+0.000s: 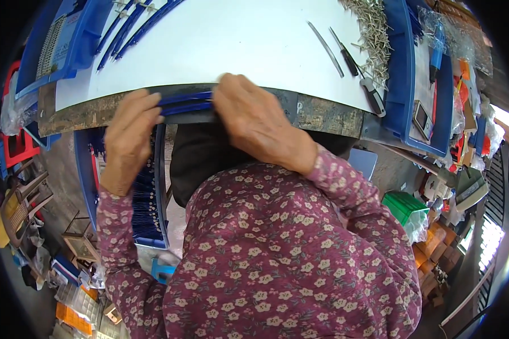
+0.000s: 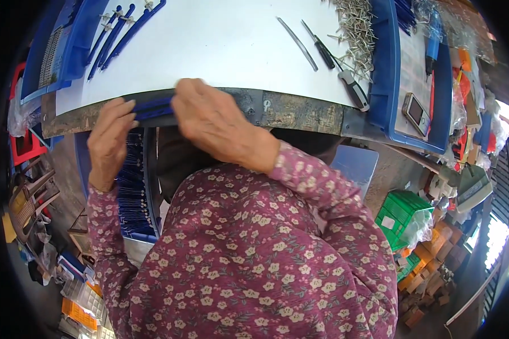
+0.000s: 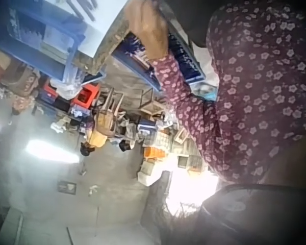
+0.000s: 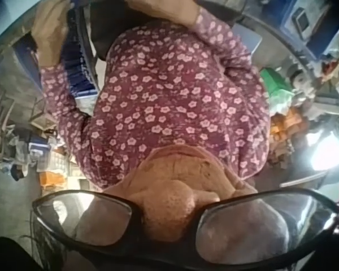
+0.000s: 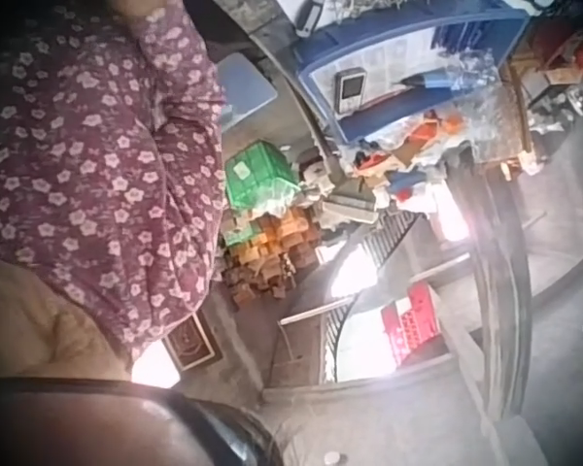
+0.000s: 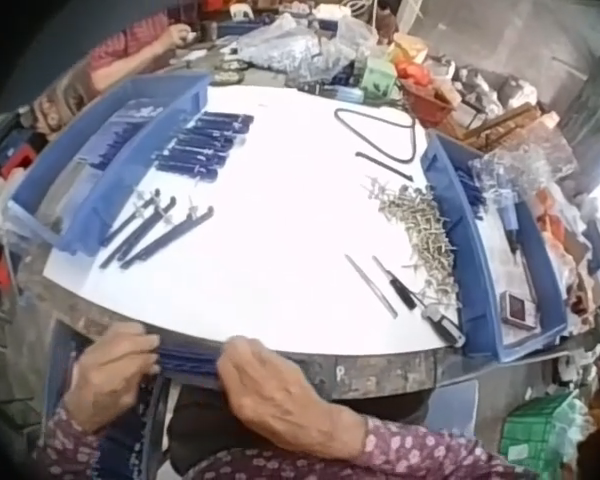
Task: Assembling small blue plastic components by hand at a manual workstation.
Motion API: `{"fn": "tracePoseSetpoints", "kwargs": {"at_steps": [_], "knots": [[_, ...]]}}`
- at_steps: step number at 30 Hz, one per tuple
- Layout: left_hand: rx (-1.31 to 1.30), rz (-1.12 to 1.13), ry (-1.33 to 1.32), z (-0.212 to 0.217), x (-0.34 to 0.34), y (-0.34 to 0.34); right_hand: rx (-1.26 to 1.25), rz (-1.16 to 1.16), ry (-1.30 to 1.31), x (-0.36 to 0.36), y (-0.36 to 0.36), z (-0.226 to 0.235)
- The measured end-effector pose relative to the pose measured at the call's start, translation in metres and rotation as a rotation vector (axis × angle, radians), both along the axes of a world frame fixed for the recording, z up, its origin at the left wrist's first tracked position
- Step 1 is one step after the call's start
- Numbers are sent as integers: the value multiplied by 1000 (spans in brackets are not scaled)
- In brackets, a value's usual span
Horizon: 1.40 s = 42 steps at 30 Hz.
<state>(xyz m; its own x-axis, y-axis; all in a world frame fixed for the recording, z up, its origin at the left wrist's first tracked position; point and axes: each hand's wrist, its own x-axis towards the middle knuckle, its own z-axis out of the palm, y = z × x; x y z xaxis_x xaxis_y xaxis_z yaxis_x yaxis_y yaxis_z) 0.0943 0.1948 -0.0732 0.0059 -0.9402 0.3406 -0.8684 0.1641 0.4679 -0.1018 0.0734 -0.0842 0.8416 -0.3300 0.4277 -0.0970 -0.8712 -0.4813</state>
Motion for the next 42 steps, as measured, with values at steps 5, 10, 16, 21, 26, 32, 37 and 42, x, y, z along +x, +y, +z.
{"fn": "tracePoseSetpoints", "kwargs": {"at_steps": [5,10,16,21,26,32,37,42], "knots": [[-92,-179,39,-12,-50,-40,-10,-129,157,-70,-9,12],[-121,-170,26,-15,-39,-29,-54,-171,153,-54,-5,9],[6,121,76,-1,27,11,6,45,60,36,6,-5],[-92,-15,-16,-10,-8,-3,-19,-7,121,-7,0,7],[-100,-211,37,-10,-45,-38,-10,-134,191,-56,-6,17],[-65,-5,0,-7,1,-3,-12,-1,3,2,0,4],[-25,92,54,1,15,11,45,41,-63,24,1,-1],[-160,-141,20,-16,-27,-27,14,-185,114,-38,0,6]]}}
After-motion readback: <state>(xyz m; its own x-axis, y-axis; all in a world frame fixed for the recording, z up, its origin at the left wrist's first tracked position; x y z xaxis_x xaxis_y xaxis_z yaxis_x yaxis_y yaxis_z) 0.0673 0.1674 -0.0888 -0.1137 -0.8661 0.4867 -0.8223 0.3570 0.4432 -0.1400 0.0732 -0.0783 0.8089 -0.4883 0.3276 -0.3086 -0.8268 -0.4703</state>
